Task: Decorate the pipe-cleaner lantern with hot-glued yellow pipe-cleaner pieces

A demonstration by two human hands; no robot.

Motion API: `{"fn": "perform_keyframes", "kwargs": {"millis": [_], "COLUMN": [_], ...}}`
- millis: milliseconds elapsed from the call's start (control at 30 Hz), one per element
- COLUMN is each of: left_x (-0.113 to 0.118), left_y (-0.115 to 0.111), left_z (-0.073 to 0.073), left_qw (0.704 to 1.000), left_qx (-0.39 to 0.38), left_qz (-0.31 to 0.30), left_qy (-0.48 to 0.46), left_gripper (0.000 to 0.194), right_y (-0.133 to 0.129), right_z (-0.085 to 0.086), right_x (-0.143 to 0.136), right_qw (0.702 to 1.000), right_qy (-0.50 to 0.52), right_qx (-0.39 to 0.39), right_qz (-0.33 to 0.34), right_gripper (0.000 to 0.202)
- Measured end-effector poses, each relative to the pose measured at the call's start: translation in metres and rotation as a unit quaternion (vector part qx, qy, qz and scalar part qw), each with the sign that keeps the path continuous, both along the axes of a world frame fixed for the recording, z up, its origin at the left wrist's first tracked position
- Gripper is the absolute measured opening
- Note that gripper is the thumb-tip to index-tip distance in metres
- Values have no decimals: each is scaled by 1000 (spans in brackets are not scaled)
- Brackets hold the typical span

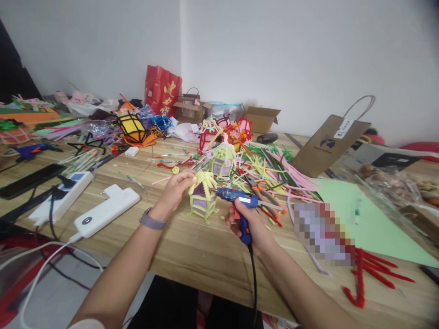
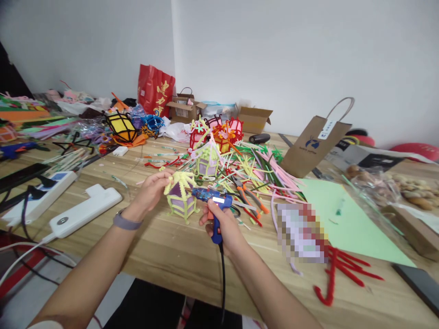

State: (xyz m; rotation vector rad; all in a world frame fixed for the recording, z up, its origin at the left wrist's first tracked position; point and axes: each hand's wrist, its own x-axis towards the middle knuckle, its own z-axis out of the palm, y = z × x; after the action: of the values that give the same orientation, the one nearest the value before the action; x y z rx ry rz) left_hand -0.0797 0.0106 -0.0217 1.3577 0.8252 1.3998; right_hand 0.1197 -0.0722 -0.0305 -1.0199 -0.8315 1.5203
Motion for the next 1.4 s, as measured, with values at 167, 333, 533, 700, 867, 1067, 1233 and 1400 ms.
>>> {"fn": "perform_keyframes", "kwargs": {"millis": [167,333,533,700,867,1067,1233,1400], "left_x": [0,0,0,-1,-1,0,0,0], "left_y": [0,0,1,1,2,1,1,2], "left_z": [0,-1,-1,-2,-2,-1,0,-1], "left_qw": [1000,1000,1000,1000,1000,1000,1000,1000], "left_qx": [0,-1,-4,-4,-5,-4,-8,-8], "left_qz": [-11,-8,0,6,0,5,4,-2], "left_qy": [-3,0,0,3,-4,-1,-6,-16], "left_gripper": [11,12,10,11,11,12,11,10], "right_y": [-1,-1,-2,-1,-1,-2,-2,-2], "right_z": [0,3,4,1,1,4,4,2], "right_x": [0,0,2,5,6,5,7,9], "right_qw": [1000,1000,1000,999,999,998,998,998], "right_qy": [7,2,9,7,13,23,16,23], "right_qx": [-2,-4,-17,-36,-42,-27,-29,-49], "right_qz": [11,19,22,19,29,58,59,40], "right_gripper": [46,47,44,41,42,46,46,40]}}
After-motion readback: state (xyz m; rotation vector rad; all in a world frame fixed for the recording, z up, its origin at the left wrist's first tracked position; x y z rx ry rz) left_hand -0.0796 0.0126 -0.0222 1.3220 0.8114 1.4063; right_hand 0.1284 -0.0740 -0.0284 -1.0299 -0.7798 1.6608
